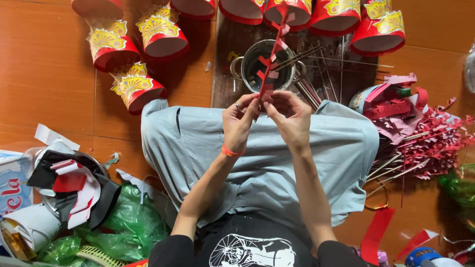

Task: Assembling small red paper decorations onto wooden sticks using adhesive.

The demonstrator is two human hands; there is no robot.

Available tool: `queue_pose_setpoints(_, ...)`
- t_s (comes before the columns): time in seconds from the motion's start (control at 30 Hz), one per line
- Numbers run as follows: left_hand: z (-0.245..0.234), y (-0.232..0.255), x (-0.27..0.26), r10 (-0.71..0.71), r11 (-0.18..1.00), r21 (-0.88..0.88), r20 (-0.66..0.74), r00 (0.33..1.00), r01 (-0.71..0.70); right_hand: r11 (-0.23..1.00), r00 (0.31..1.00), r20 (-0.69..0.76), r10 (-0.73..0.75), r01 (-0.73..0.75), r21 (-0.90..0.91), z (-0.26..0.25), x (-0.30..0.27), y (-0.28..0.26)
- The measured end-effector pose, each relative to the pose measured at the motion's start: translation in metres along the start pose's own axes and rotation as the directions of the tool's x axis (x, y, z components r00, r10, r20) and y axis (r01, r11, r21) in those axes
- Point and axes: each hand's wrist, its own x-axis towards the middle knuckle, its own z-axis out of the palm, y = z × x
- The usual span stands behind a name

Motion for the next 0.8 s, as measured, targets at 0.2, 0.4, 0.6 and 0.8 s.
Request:
queue_pose_setpoints(0.2, -0.007, -0.005, 0.008, 0.074, 0.983, -0.158, -0.116, 0.99, -0.092, 0.996, 0.984, 0.166, 0.059, -0.069, 0.054, 0.006, -0.008, 0.016)
queue_pose_setpoints(0.4, -0.024, 0.001, 0.028, 0.19, 0.957, -0.171, -0.24, 0.952, -0.234, 0.972, 0.836, 0.518, 0.182, -0.073, -0.223, 0.022, -0.031, 0.032)
queue_pose_setpoints(0.6, -0.043, 0.023, 0.036, 0.087, 0.947, -0.273, -0.288, 0.954, -0.169, 0.959, 0.895, 0.442, 0.057, 0.074, -0.273, 0.027, -0.039, 0.031)
queue_pose_setpoints(0.8, -0.063, 0.035, 0.032, 0.118, 0.977, -0.142, -0.274, 0.954, -0.161, 0.919, 0.839, 0.518, 0.169, 0.057, -0.391, 0.024, -0.029, 0.001)
